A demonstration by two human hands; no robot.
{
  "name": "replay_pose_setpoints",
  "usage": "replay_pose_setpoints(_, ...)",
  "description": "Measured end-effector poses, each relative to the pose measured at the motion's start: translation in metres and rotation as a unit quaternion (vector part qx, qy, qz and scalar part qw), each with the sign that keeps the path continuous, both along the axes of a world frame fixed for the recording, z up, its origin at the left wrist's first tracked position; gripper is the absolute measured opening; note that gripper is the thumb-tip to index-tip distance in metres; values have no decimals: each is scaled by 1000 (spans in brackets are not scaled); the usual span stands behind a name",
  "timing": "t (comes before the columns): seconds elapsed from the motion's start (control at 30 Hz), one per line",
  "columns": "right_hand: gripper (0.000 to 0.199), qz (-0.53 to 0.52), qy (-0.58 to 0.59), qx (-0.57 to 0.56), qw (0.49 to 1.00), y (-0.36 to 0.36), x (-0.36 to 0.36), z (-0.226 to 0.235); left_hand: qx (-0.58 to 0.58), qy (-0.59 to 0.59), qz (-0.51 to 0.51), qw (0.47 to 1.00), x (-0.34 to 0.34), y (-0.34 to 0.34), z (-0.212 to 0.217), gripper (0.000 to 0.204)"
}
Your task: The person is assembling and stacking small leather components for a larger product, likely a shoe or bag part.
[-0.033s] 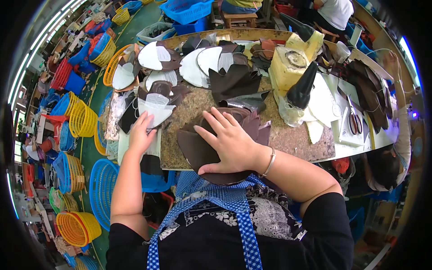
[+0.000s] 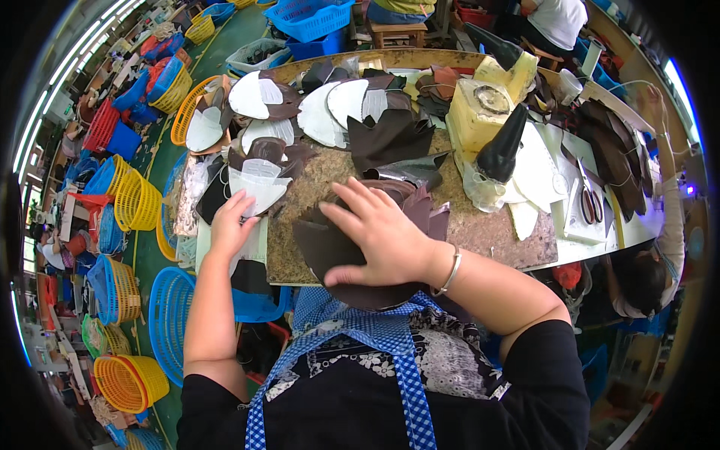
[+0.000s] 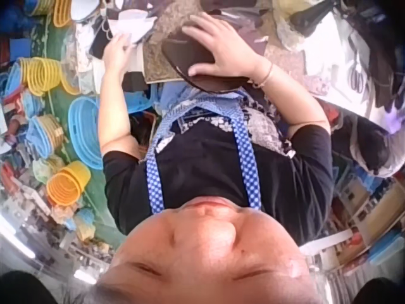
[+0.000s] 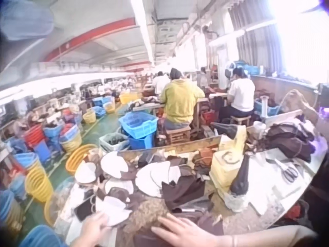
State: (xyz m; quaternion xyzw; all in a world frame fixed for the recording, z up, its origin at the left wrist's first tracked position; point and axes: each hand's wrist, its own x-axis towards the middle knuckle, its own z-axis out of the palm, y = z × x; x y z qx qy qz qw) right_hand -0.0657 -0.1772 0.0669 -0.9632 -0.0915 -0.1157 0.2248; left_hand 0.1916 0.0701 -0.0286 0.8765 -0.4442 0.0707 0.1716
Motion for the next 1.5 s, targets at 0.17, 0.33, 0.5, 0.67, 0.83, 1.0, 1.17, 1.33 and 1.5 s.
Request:
replay_pose_setpoints(0.17, 43, -224, 5, 281, 933, -63, 50, 16, -157, 67, 6, 985, -6, 3, 26, 20)
replay_pose_setpoints(0.33, 41, -196, 192, 90, 957, -110, 52, -49, -430, -170, 42, 886, -78, -34, 93, 12)
replay_pose_setpoints(0.5, 27, -271, 82, 90, 955, -129, 50, -59, -231, -84, -290, 925, -190, -59, 125, 23)
replay_pose_setpoints(0.67, 16, -332, -191, 197, 902, -103, 38, 16, -62, 148, -392, 906, -205, -76, 93, 48)
replay_pose_setpoints(0.83, 16, -99, -122, 588, 793, -37, -7, 57, -406, 133, -136, 894, -175, -88, 127, 72)
replay_pose_setpoints(1.0, 38, -60, 6, 693, 718, -22, -20, 43, -445, 508, -128, 726, -161, -75, 125, 18)
replay_pose_setpoints(1.17, 53, -21, -60, 374, 925, -10, -30, 49, -278, 442, -122, 844, -177, -62, 133, 11)
replay_pose_setpoints(1.33, 12, -110, -124, 302, 939, -8, -17, 47, -237, 160, -74, 955, -179, -58, 127, 28)
replay_pose_setpoints(1.5, 18, -78, -278, 159, 944, 2, -4, 79, -381, 192, -241, 872, -193, -55, 161, 21)
